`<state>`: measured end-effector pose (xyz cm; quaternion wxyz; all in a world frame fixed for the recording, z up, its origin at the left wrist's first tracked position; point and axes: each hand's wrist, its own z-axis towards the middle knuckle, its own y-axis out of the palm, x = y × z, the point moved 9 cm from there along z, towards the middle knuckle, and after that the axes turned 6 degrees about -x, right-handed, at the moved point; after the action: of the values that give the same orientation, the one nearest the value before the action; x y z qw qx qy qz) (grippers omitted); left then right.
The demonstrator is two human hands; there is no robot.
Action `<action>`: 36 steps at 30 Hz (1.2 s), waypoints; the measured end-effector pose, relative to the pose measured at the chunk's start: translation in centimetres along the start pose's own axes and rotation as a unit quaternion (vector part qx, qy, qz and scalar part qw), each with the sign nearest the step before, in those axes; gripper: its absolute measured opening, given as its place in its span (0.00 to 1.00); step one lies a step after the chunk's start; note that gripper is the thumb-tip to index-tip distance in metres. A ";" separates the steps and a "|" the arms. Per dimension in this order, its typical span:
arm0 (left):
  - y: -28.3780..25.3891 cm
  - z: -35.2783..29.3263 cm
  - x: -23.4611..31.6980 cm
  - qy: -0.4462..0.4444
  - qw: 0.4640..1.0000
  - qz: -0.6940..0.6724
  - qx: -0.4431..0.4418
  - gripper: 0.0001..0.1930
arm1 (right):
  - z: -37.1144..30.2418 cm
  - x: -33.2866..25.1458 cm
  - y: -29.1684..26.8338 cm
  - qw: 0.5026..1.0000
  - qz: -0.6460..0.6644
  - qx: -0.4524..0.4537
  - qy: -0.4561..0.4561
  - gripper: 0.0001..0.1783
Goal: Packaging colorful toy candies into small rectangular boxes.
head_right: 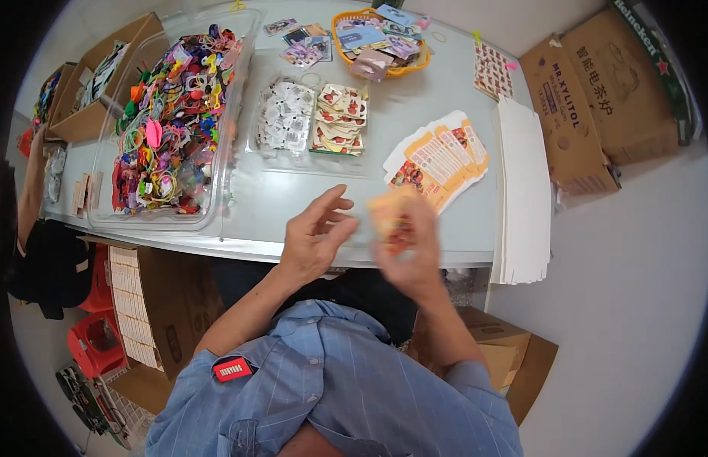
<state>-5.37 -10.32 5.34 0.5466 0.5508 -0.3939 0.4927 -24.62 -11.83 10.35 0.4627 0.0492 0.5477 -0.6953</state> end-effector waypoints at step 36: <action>0.9 1.6 0.9 -0.069 0.957 -0.191 -0.209 0.66 | 0.6 0.0 10.4 0.670 0.695 -0.071 0.252 0.21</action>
<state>-5.84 -11.89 6.51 0.7044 0.5223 -0.4126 0.2468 -17.11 -11.99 3.19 0.6586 0.5560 0.4985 -0.0926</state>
